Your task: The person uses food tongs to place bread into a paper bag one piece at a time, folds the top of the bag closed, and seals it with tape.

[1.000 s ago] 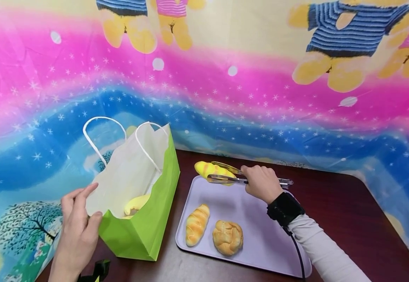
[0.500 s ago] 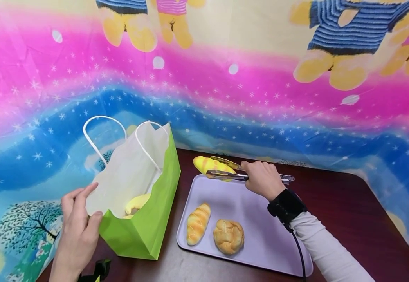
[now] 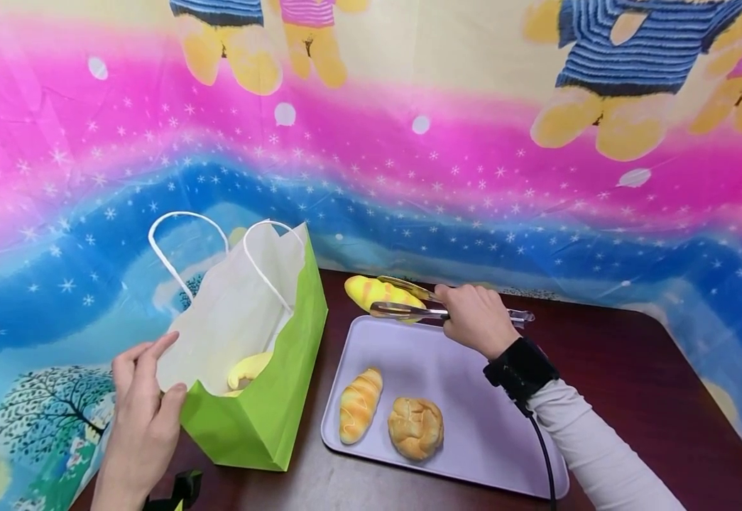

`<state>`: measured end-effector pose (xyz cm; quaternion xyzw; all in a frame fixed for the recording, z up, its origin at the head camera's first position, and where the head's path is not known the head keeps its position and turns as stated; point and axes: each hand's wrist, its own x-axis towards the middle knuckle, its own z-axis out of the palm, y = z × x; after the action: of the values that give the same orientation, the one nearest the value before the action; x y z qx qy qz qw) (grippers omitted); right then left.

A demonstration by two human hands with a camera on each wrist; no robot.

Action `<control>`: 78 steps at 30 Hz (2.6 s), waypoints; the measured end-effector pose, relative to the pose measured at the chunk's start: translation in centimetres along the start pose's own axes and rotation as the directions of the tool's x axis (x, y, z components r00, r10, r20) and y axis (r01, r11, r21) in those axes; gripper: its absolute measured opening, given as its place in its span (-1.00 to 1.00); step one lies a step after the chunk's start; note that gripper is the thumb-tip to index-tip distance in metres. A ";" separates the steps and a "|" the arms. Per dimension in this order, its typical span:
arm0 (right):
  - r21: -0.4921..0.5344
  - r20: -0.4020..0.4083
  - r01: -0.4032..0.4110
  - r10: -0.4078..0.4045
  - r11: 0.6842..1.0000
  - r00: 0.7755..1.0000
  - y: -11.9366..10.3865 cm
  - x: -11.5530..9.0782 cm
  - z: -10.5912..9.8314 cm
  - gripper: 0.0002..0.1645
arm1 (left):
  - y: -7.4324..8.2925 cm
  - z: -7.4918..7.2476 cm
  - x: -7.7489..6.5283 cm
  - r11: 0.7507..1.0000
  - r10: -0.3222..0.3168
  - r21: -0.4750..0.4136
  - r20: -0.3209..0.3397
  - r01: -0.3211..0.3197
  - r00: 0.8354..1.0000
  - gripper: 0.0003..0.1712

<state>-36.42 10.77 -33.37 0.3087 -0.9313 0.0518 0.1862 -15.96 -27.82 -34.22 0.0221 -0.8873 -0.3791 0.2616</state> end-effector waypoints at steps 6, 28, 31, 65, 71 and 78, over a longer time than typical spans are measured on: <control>-0.006 -0.013 0.010 -0.010 1.000 1.000 -0.5 0.4 -0.6 -0.71 | 0.0 -0.1 0.0 1.000 0.012 0.009 -0.006 -0.012 1.000 -0.39; -0.007 -0.044 0.024 -0.024 1.000 0.999 -1.5 1.2 -2.9 -0.71 | -0.1 0.0 0.0 1.000 0.008 -0.014 -0.012 -0.008 1.000 -0.37; -0.005 -0.053 0.030 -0.031 1.000 0.998 -1.7 1.3 -3.2 -0.71 | -0.2 -0.1 -0.1 1.000 0.008 -0.013 -0.013 -0.008 1.000 -0.38; 0.017 -0.168 0.133 -0.128 0.991 0.977 -5.2 2.6 -6.5 -0.69 | -0.1 0.0 -0.1 0.997 0.036 -0.066 -0.030 -0.038 0.999 -0.42; 0.003 -0.184 0.153 -0.150 0.988 0.971 -5.9 3.0 -7.0 -0.69 | -0.1 0.0 0.0 0.998 0.033 -0.056 -0.028 -0.034 0.999 -0.42; -0.002 -0.202 0.186 -0.183 0.983 0.962 -6.9 3.7 -7.6 -0.68 | -0.2 0.0 -0.1 0.996 0.040 -0.081 -0.041 -0.044 0.998 -0.41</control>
<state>-32.60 4.77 -25.05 0.3888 -0.8744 0.0732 0.2811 -15.96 -27.93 -34.42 0.0002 -0.8661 -0.4089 0.2875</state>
